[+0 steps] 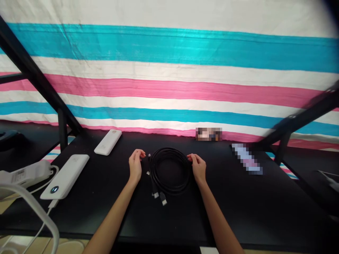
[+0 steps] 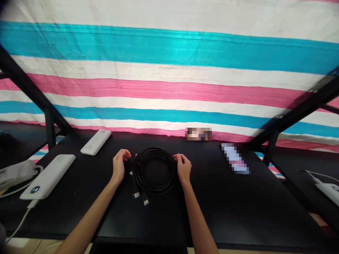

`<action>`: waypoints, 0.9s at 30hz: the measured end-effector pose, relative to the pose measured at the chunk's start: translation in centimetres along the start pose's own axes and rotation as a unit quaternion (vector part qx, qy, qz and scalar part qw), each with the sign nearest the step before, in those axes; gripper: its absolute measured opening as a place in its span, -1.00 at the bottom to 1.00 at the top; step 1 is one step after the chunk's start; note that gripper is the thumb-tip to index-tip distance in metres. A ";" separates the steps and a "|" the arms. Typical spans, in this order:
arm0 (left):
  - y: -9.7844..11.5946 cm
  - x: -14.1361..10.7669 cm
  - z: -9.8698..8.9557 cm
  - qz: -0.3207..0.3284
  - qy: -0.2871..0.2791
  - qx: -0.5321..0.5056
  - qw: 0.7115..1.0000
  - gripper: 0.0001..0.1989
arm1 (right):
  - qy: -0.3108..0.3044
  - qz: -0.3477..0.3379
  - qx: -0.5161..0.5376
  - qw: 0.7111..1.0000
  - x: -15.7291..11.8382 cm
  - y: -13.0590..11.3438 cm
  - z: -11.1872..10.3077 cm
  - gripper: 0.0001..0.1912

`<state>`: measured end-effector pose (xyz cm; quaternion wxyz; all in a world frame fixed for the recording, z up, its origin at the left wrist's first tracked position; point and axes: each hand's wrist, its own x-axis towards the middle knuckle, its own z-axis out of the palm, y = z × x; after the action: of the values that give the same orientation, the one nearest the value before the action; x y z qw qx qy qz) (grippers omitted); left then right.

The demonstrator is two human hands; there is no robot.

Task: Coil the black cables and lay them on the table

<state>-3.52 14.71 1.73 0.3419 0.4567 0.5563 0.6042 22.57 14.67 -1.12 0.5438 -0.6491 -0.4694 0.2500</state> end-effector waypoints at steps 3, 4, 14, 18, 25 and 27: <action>0.0 -0.4 0.7 0.000 -0.019 0.002 1.000 -0.75 | -0.004 0.002 -0.020 1.000 0.1 0.3 0.0 -0.61; 0.0 -0.5 0.9 0.001 -0.024 0.003 1.000 -0.75 | -0.004 0.003 -0.025 1.000 0.1 0.4 0.0 -0.61; 0.2 -0.2 0.6 0.024 -0.023 0.016 0.999 -0.71 | -0.001 0.013 -0.048 0.999 0.3 0.9 0.2 -0.61; 0.2 -0.2 0.6 0.024 -0.026 0.018 0.999 -0.73 | 0.000 0.013 -0.052 0.999 0.3 0.7 0.2 -0.61; 0.3 -0.5 0.9 0.018 -0.030 0.022 0.999 -0.75 | 0.000 0.003 -0.040 0.999 0.1 0.2 0.1 -0.64; 0.3 -0.6 0.9 0.014 -0.030 0.022 0.999 -0.75 | 0.005 -0.003 -0.026 1.000 0.1 0.1 0.1 -0.64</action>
<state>-2.46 14.39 1.84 0.3399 0.4900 0.5521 0.5828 22.54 14.76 -1.19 0.5299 -0.6626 -0.4752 0.2331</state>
